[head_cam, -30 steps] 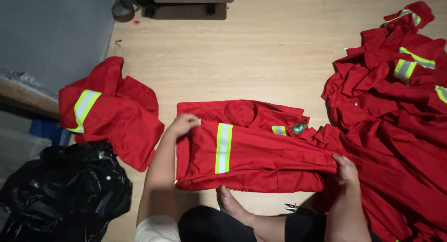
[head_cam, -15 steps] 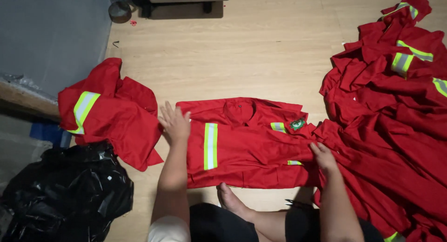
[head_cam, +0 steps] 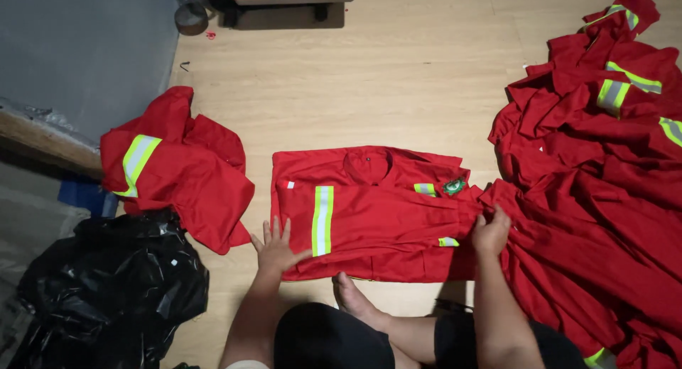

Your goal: Folding red jumpsuits on the floor and organizing them into a pile

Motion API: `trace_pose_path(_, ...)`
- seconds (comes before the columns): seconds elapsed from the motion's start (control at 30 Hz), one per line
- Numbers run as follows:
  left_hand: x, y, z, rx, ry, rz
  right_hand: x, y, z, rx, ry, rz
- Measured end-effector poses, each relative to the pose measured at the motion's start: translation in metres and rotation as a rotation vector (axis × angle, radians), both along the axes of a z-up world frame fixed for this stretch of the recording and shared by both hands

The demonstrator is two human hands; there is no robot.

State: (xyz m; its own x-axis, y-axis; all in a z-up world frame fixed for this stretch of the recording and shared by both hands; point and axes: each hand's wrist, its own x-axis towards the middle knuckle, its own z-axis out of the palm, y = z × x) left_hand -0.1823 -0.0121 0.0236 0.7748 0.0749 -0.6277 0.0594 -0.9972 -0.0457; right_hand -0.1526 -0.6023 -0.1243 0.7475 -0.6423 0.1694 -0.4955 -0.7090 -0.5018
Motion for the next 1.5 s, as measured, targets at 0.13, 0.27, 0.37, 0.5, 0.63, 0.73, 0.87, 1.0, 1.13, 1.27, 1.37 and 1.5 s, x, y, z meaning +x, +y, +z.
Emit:
trace_pose_path(0.13,0.017,-0.022,0.008,-0.104,-0.297,-0.016,0.011,0.096,0.044,-0.498,-0.409,0.058)
trace_pose_path(0.27,0.035,-0.071,0.017,-0.220,-0.422,-0.219,0.008,0.212,0.099,-0.491,-0.179,0.466)
trace_pose_path(0.37,0.042,-0.080,0.015,-0.190,-0.298,-0.275,0.003,0.229,0.109,-0.371,0.160,0.645)
trace_pose_path(0.5,0.043,-0.039,0.003,-0.168,-0.012,0.012,-0.006,0.145,0.072,-0.521,0.219,0.461)
trace_pose_path(0.63,0.048,-0.032,-0.017,-0.101,-0.002,0.018,-0.004,0.090,0.032,-0.395,0.628,0.464)
trace_pose_path(0.73,0.043,-0.027,-0.041,-0.051,-0.039,-0.040,-0.004,0.081,0.028,-0.323,0.662,0.499)
trace_pose_path(0.87,0.064,-0.002,-0.115,-0.239,-0.669,0.296,0.018,0.043,0.016,0.099,0.156,0.276)
trace_pose_path(1.0,0.083,0.033,-0.129,-0.542,-0.854,0.646,0.036,0.036,0.033,0.311,0.193,0.099)
trace_pose_path(1.13,0.117,0.040,-0.085,-0.740,-0.636,0.732,0.071,0.027,0.029,0.163,0.185,0.071)
trace_pose_path(1.27,0.159,0.045,-0.109,-0.615,-0.422,0.538,0.094,0.040,0.062,0.375,0.203,0.141)
trace_pose_path(1.37,0.178,0.057,-0.123,-0.507,-0.276,0.458,0.108,0.022,0.037,0.439,0.294,0.192)
trace_pose_path(1.5,0.181,0.066,-0.101,-0.547,-0.266,0.400,0.086,0.039,0.114,0.690,0.313,0.274)
